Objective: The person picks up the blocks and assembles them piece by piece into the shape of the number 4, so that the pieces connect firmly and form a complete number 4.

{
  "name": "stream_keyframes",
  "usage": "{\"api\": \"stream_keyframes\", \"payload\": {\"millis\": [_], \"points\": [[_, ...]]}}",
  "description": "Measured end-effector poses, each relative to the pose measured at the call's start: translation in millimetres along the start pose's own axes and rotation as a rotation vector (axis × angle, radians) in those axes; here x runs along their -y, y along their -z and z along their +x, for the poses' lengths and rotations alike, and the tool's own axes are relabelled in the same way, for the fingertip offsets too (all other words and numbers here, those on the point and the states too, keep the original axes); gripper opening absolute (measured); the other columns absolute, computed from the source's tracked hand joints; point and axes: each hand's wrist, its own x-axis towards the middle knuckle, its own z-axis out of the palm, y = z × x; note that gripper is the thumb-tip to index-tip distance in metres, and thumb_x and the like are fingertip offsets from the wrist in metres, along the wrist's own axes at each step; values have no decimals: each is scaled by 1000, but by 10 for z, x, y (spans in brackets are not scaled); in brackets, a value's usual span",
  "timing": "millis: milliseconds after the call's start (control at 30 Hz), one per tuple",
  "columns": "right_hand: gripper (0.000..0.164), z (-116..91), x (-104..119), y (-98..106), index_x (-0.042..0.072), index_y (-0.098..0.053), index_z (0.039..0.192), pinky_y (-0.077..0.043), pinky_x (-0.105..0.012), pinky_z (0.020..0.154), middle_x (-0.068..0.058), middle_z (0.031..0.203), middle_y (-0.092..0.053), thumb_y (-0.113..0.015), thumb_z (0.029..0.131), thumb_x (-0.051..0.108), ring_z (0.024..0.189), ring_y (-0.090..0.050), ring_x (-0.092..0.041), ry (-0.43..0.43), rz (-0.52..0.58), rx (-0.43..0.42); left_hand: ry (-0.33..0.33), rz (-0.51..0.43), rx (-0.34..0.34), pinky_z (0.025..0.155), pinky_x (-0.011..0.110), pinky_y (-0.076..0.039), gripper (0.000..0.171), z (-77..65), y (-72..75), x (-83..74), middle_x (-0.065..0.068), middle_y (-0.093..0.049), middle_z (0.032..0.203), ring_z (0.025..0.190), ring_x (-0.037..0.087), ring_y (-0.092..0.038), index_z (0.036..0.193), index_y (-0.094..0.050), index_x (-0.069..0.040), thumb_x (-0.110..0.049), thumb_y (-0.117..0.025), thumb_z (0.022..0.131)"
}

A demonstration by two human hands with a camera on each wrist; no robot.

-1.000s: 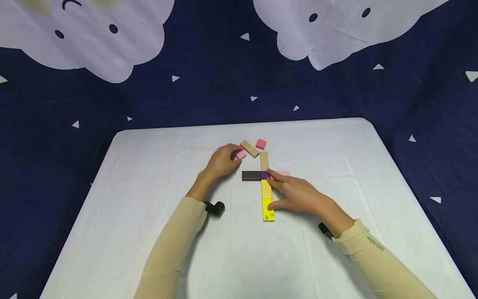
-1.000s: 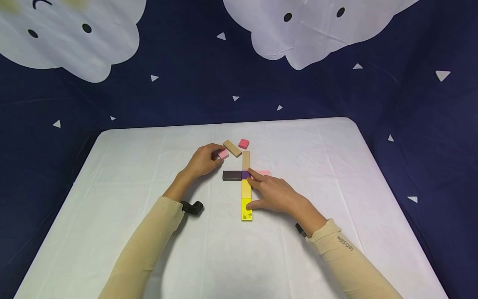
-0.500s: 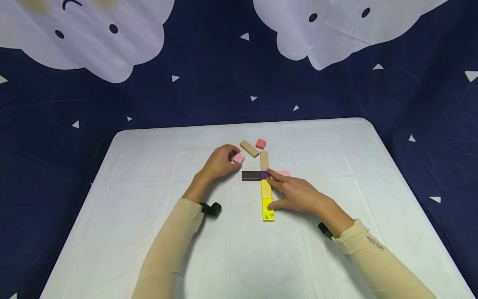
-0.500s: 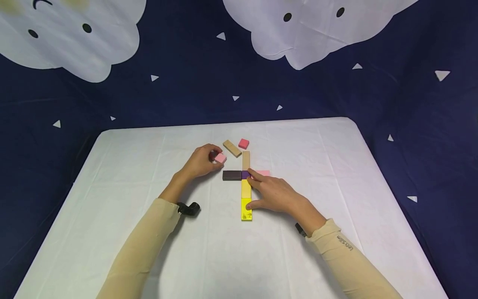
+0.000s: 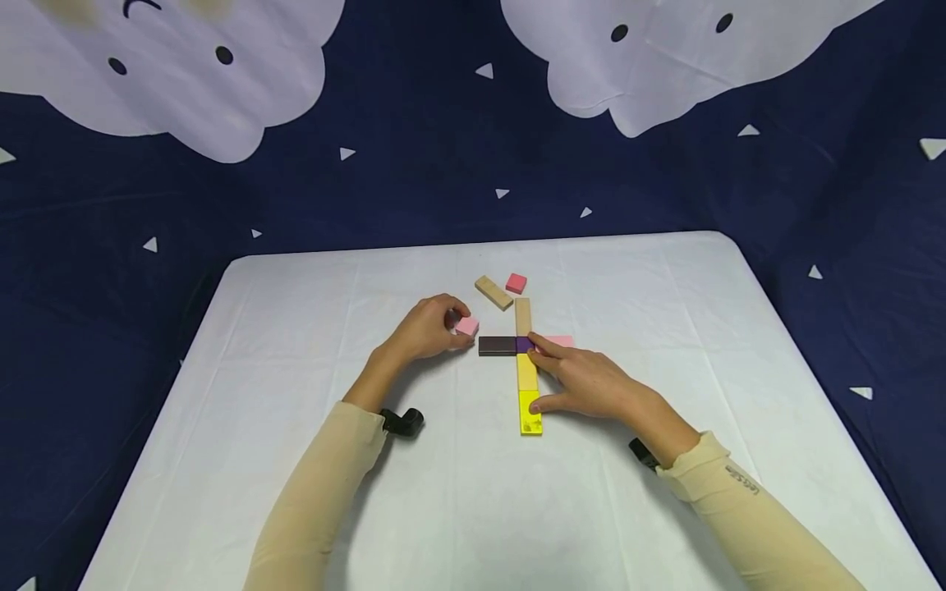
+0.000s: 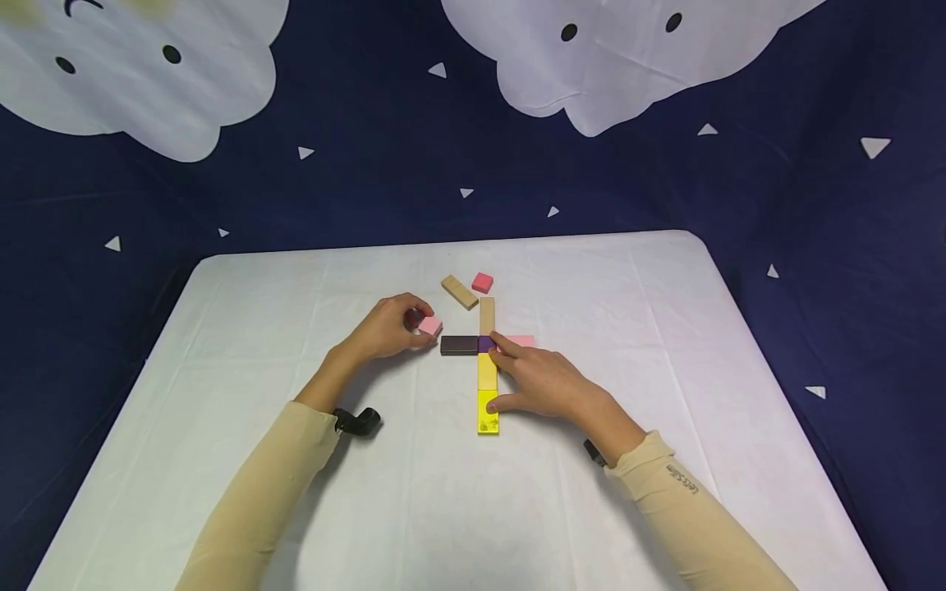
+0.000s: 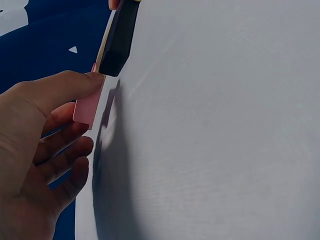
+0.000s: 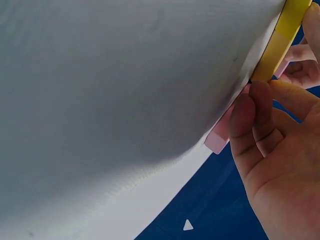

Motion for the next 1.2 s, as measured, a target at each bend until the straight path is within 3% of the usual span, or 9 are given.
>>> {"api": "stream_keyframes", "payload": {"millis": [533,1200], "points": [[91,13,4,20,10,-43,145,-48,-45,90,-6,156,-23,-64,77,67,121,-53,-25,9,-23,-12,-92,52,34,72,30,-44,40,-171,7,0,-3,-60,86,78,14,-54,97,-67,-13,-35,-85,68],[91,5,-1,-5,9,-43,145,-47,-46,91,-6,157,-23,-66,77,66,120,-54,-27,11,-4,-11,-99,109,34,74,30,-43,40,-200,-66,-35,-4,-59,87,80,12,-51,96,-66,-14,-38,-84,69]]}}
